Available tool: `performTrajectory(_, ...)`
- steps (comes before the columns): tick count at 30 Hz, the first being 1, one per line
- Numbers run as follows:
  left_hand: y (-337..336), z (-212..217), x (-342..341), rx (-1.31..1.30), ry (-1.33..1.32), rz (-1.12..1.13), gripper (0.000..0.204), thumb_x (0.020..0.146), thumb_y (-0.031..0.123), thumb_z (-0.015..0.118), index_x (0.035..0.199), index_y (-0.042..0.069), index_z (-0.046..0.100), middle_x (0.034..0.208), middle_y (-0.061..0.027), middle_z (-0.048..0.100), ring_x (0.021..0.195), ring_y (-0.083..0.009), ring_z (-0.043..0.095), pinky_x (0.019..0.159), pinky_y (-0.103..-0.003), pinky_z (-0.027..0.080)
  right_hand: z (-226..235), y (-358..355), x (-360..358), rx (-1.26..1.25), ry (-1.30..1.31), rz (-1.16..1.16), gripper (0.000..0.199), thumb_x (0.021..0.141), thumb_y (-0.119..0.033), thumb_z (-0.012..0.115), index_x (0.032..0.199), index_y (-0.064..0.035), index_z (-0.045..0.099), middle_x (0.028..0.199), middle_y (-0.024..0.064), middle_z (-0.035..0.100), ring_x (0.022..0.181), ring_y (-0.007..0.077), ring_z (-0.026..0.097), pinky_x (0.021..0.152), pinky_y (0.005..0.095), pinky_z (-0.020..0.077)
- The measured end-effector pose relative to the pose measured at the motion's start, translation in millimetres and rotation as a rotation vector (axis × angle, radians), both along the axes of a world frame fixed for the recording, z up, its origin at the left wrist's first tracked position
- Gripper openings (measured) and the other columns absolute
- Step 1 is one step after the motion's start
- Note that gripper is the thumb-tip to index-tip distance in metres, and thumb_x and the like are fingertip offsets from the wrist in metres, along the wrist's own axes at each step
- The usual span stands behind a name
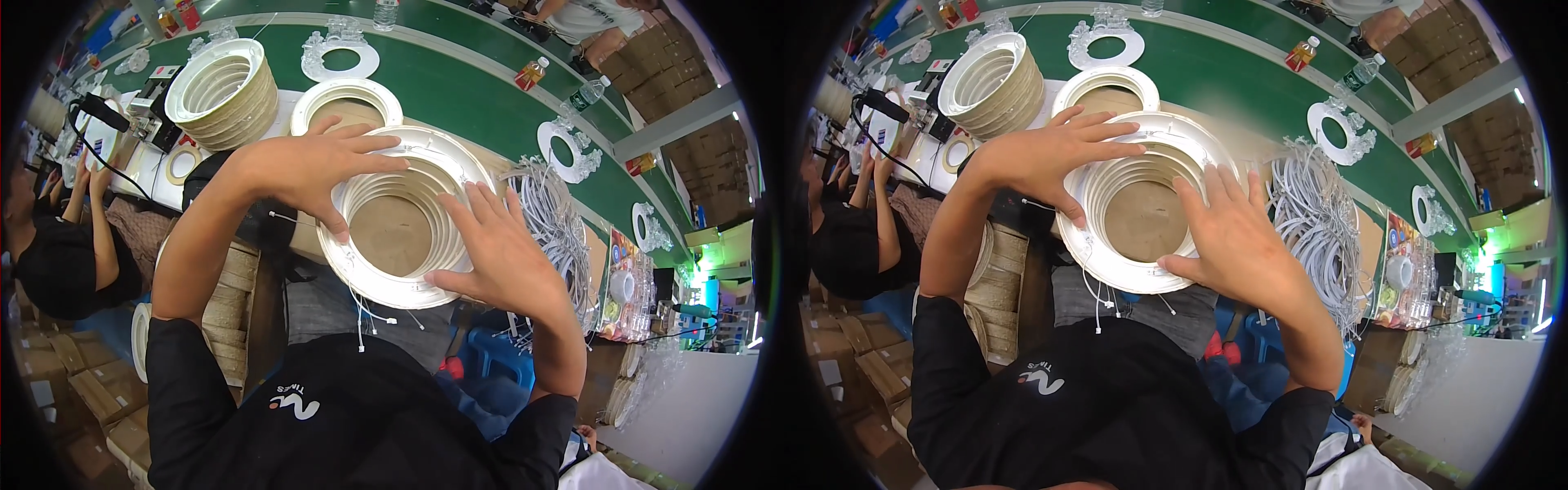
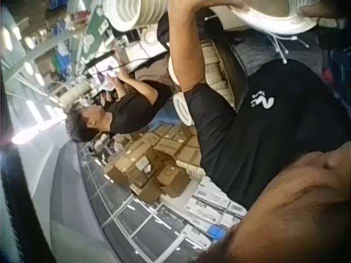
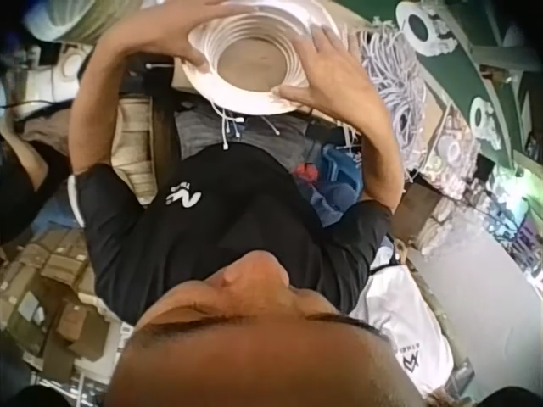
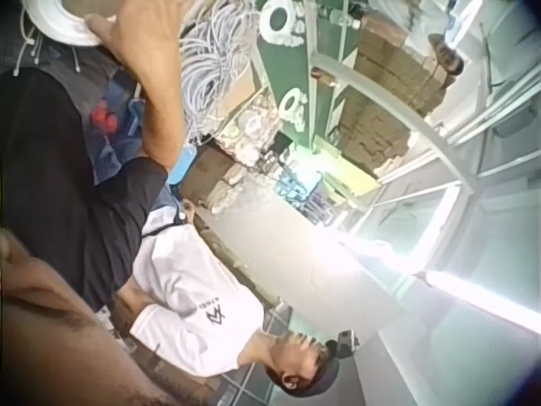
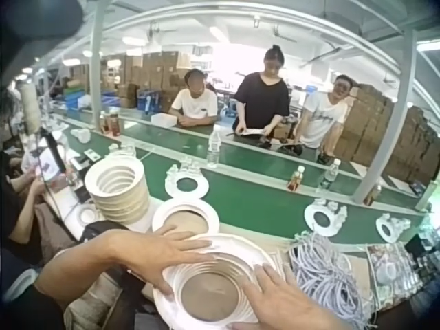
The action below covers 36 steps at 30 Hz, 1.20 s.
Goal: Assembling plastic components and wiring for lighting fixtures on a production line.
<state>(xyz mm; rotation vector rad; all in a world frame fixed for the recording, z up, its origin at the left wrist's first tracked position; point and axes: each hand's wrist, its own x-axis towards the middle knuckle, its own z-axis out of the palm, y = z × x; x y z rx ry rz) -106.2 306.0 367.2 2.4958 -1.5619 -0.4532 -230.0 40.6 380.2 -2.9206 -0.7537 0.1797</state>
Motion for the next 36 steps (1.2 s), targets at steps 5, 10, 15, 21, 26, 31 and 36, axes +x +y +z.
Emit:
performTrajectory(5, -0.8, -1.2, 0.0, 0.003, -0.021, 0.005, 0.111, 0.062, 0.043, 0.088, 0.155, 0.024, 0.03, 0.162, -0.0131, 0.025, 0.149, -0.0388, 0.02, 0.118, -0.061, 0.014, -10.4, 7.9, -2.4, -0.05, 0.009, 0.026, 0.094, 0.074, -0.049, 0.079, 0.141, 0.0043, 0.039, 0.137, 0.0368, 0.044, 0.135, 0.0522, 0.038, 0.112, 0.0642, 0.0257)
performTrajectory(10, 14.8, 0.8, 17.6, -0.31, 0.024, 0.022, 0.087, 0.078, 0.041, 0.08, 0.15, 0.014, 0.04, 0.155, -0.0151, 0.037, 0.144, -0.0359, 0.032, 0.118, -0.052, 0.021, -1.5, 2.1, -4.5, -0.056, -0.001, 0.039, 0.093, 0.075, -0.049, 0.079, 0.141, 0.0042, 0.04, 0.138, 0.0362, 0.045, 0.135, 0.0512, 0.038, 0.113, 0.063, 0.0257)
performTrajectory(15, 59.4, -38.7, 66.2, -0.385, 0.094, 0.48, 0.059, 0.086, 0.031, 0.073, 0.137, 0.007, 0.054, 0.13, -0.016, 0.061, 0.12, -0.0322, 0.058, 0.102, -0.04, 0.045, 25.2, -17.6, -2.8, 0.212, -0.088, -0.069, 0.073, 0.078, -0.039, 0.079, 0.135, -0.0025, 0.053, 0.14, 0.0294, 0.049, 0.132, 0.0448, 0.045, 0.115, 0.0554, 0.0271)
performTrajectory(21, 50.8, -141.6, 68.2, -0.003, -0.077, 0.332, 0.058, 0.081, 0.029, 0.075, 0.133, 0.012, 0.056, 0.128, -0.0119, 0.059, 0.125, -0.0291, 0.052, 0.11, -0.056, 0.033, 29.6, -34.5, -3.3, 0.52, -0.097, -0.169, 0.06, 0.077, -0.019, 0.082, 0.13, -0.0037, 0.06, 0.138, 0.0214, 0.055, 0.13, 0.0359, 0.052, 0.108, 0.0422, 0.0392)
performTrajectory(26, 52.2, -145.0, 80.3, 0.012, -0.082, 0.353, 0.051, 0.079, 0.026, 0.075, 0.126, 0.015, 0.057, 0.119, -0.0093, 0.057, 0.123, -0.0291, 0.051, 0.112, -0.059, 0.025, 27.6, -40.4, -5.6, 0.545, -0.119, -0.155, 0.057, 0.077, -0.019, 0.083, 0.128, -0.0046, 0.061, 0.137, 0.0208, 0.056, 0.128, 0.0353, 0.054, 0.107, 0.0407, 0.0401)
performTrajectory(31, 56.2, -76.1, 87.9, -0.465, -0.232, 0.267, 0.058, 0.077, 0.023, 0.076, 0.129, 0.007, 0.056, 0.12, -0.0185, 0.056, 0.115, -0.0357, 0.051, 0.106, -0.046, 0.033, 30.0, -47.8, -14.9, 0.586, -0.105, -0.201, 0.057, 0.078, -0.02, 0.082, 0.128, -0.0047, 0.061, 0.137, 0.0206, 0.056, 0.129, 0.0347, 0.053, 0.108, 0.0406, 0.0394)
performTrajectory(36, 52.9, 8.0, 76.5, -1.088, -0.24, 0.731, 0.046, 0.095, 0.027, 0.068, 0.128, 0.001, 0.048, 0.111, -0.0146, 0.059, 0.101, -0.0266, 0.059, 0.092, -0.037, 0.046, 17.2, -54.7, -3.5, 0.574, -0.168, -0.213, 0.056, 0.08, -0.02, 0.08, 0.13, -0.0042, 0.059, 0.138, 0.021, 0.055, 0.131, 0.0355, 0.05, 0.11, 0.0409, 0.037)
